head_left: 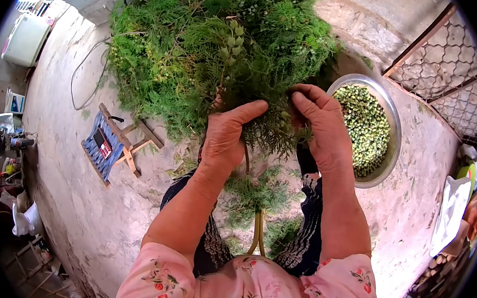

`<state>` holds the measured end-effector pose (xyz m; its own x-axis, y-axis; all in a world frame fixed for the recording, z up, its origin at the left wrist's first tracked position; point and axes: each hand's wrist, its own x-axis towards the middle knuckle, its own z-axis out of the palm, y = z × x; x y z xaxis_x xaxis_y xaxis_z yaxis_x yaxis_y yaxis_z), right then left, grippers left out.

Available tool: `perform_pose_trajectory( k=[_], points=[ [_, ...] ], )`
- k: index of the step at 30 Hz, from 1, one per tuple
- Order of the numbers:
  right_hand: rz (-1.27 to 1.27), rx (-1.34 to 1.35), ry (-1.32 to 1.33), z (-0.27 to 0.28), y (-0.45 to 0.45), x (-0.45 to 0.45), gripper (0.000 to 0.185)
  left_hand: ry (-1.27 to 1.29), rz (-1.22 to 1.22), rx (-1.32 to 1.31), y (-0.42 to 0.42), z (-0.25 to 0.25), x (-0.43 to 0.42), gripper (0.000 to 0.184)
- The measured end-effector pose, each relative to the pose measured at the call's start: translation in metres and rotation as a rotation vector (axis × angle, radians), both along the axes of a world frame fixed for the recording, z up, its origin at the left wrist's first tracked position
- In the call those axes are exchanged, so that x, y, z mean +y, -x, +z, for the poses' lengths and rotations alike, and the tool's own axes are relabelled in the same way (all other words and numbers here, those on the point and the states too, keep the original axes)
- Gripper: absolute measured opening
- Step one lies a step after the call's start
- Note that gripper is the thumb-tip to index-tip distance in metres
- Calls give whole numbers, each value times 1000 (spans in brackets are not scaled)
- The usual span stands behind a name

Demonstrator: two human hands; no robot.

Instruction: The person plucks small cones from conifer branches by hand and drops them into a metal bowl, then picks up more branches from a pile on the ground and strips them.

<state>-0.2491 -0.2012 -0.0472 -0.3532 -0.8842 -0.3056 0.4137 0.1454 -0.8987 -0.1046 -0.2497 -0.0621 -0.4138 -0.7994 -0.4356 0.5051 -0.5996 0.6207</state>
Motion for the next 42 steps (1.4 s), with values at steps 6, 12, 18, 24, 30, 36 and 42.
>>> perform_pose_trajectory(
  k=[6,12,18,24,30,36,42],
  points=[
    [81,155,-67,-2,3,2,19,-4,0,15,-3,-2,-4,23],
    [227,41,-15,-3,-2,2,22,37,-46,18,-3,-2,-2,22],
    [183,345,56,-1,-7,3,16,48,-76,-111,-1,-7,1,23],
    [119,639,282,-22,-2,-4,10,171,-123,-264,3,6,3,20],
    [112,284,-37,2,-9,2,13,-24,-167,-96,2,-7,7,20],
    [14,-150,-20,5,3,3,19,-54,-50,-150,-1,4,3,20],
    [-6,-290,29,7,-3,4,22,-75,-50,-5,-2,2,-1,18]
  ],
)
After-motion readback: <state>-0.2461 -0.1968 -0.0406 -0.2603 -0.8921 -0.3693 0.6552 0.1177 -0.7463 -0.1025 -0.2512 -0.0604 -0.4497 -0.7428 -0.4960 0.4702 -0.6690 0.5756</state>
